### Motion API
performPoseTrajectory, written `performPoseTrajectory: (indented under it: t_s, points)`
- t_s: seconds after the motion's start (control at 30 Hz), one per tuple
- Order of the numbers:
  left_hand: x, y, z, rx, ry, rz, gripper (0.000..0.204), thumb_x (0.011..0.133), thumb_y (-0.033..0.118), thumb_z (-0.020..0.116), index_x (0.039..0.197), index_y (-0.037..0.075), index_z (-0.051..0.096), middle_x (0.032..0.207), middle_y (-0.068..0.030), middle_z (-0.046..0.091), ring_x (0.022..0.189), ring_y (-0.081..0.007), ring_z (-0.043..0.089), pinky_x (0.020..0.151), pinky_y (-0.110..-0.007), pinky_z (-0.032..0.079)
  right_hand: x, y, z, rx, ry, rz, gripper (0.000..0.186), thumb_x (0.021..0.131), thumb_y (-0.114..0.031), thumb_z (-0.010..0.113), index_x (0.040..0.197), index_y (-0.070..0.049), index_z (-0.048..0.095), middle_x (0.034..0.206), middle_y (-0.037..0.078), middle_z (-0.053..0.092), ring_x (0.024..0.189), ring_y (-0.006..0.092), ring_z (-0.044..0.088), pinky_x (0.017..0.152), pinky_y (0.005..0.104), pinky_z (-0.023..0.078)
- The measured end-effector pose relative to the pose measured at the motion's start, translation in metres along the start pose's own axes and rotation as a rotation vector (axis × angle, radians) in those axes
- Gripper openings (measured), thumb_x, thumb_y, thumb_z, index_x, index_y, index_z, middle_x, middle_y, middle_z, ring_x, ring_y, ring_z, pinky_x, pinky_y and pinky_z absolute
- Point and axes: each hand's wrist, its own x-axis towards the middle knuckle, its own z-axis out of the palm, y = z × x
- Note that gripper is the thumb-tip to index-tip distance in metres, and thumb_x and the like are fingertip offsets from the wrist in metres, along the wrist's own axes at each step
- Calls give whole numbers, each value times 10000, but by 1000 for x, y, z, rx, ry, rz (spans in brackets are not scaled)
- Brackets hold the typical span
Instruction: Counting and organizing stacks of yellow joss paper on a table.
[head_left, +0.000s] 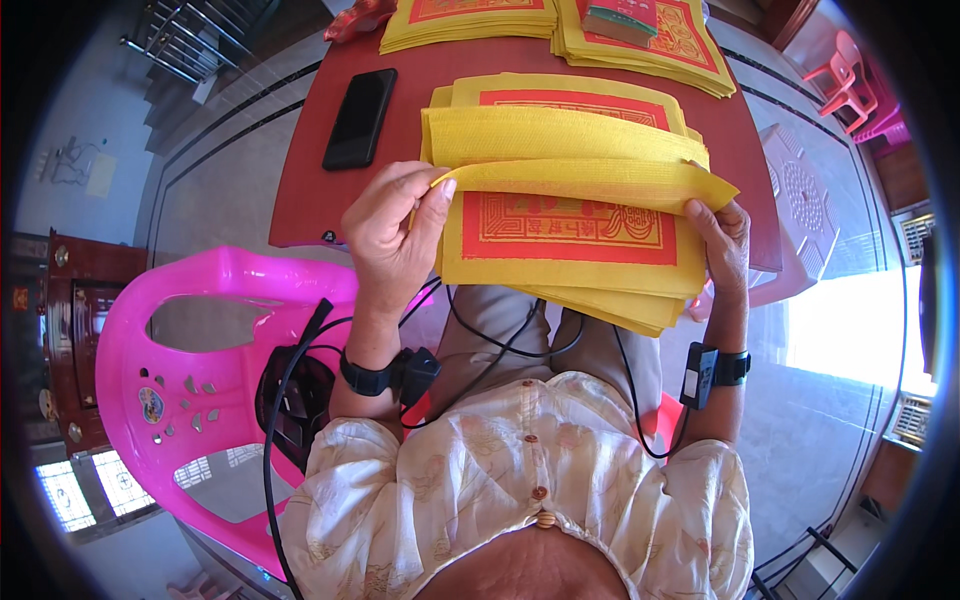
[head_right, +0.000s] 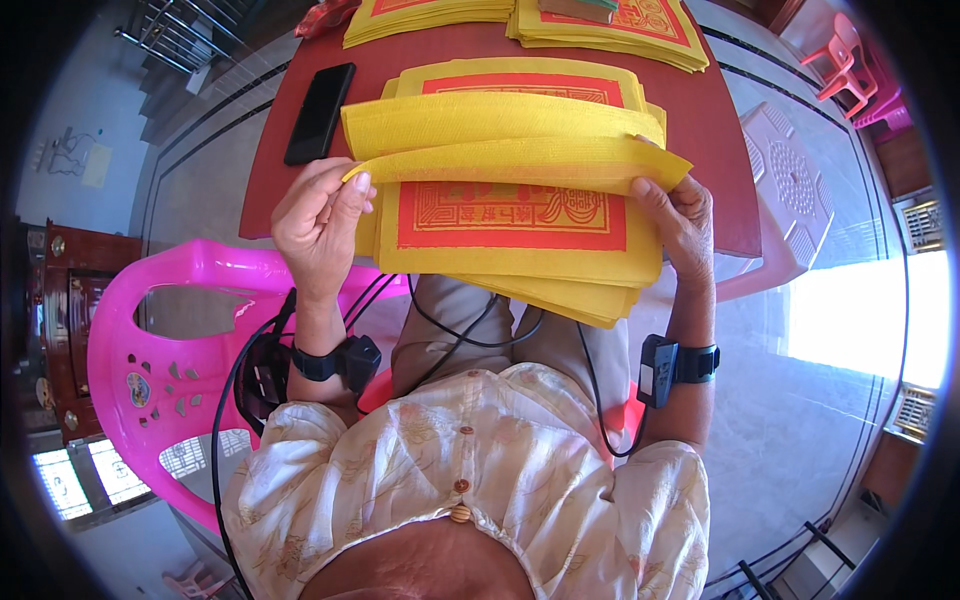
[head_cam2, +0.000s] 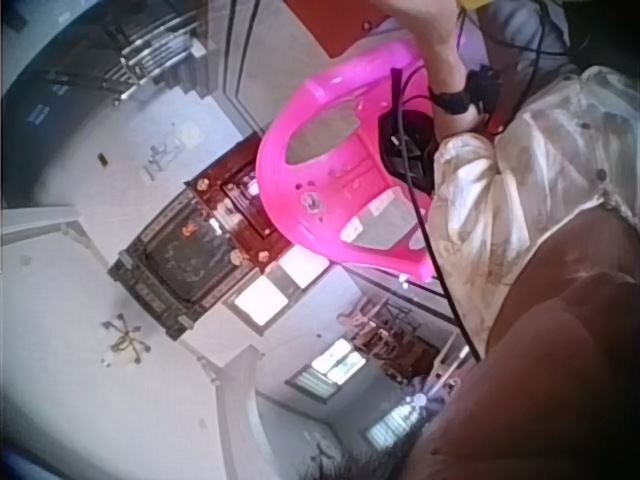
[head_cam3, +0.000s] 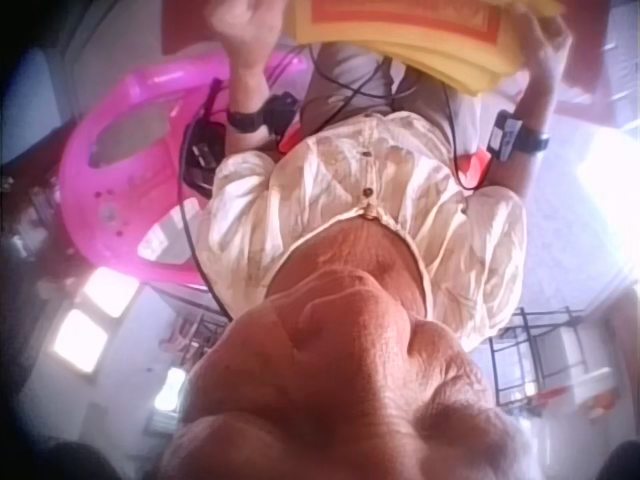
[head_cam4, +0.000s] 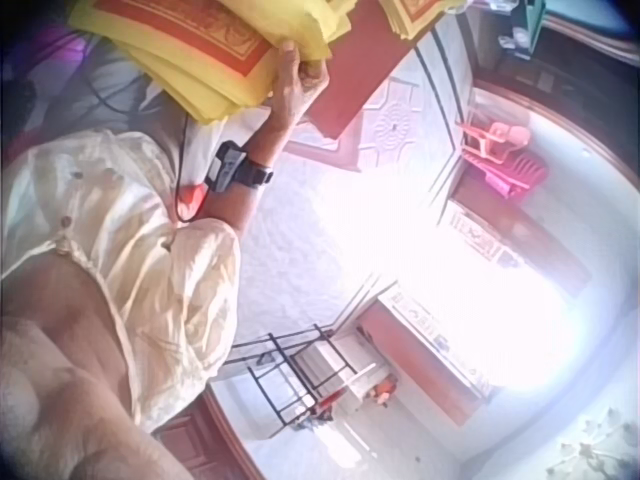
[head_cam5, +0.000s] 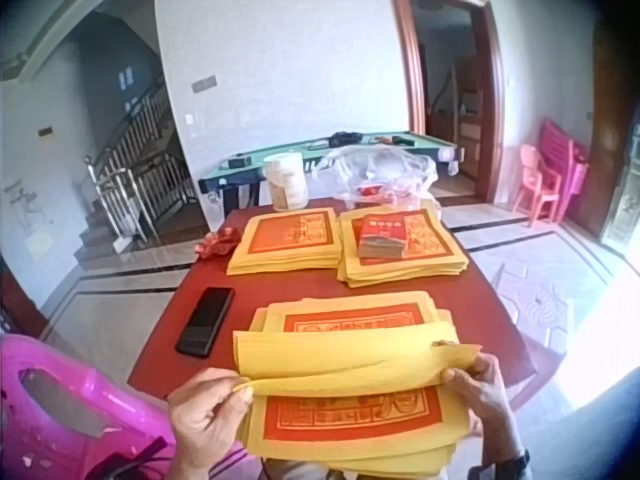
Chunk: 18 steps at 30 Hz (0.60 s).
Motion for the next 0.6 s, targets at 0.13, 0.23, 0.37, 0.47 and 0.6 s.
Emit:
performPoseTrajectory:
  t_s: [0.13, 0.23, 0.37, 0.47, 0.6]
  points:
    - [-1, 3, -1, -38, 78, 60, 95, 808, -39, 599, 898, -59, 617, 854, -105, 590, 680, -107, 574, 584, -204, 467, 3, 9, -5, -12, 30, 12, 293, 844, -156, 635, 1105, -25, 610, 910, 24, 649, 826, 70, 577, 776, 226, 465]
    - [-1, 7, -6, -97, 108, 52, 118, 797, -49, 602, 914, -60, 618, 927, -118, 594, 702, -133, 592, 604, -227, 490, 4, 6, 0, -1, 55, 27, 249, 849, -165, 630, 1055, -26, 634, 889, 17, 647, 825, 66, 570, 752, 224, 471]
    - [3, 10, -9, 19, -307, 189, 177, 688, -9, 689, 853, -25, 629, 844, -130, 591, 709, -218, 588, 626, -301, 478, 7, 1, 15, 32, 113, -105, 420, 871, -111, 588, 1268, -51, 464, 994, 37, 625, 843, 60, 564, 743, 220, 477]
    - [2, 12, -3, 62, -622, 188, 298, 617, 57, 732, 898, 12, 644, 909, -117, 583, 881, -276, 553, 753, -360, 459, 7, -2, 20, 67, 109, -170, 576, 885, -68, 552, 1391, -99, 277, 1075, 56, 602, 868, 57, 560, 764, 213, 471]
    - [-3, 9, 0, 176, -776, 194, 441, 564, 131, 767, 976, 32, 643, 1004, -120, 553, 946, -285, 515, 830, -368, 431, 7, 1, 12, 46, 21, -131, 673, 893, -44, 527, 1436, -151, 144, 1136, 81, 584, 929, 57, 545, 818, 214, 454]
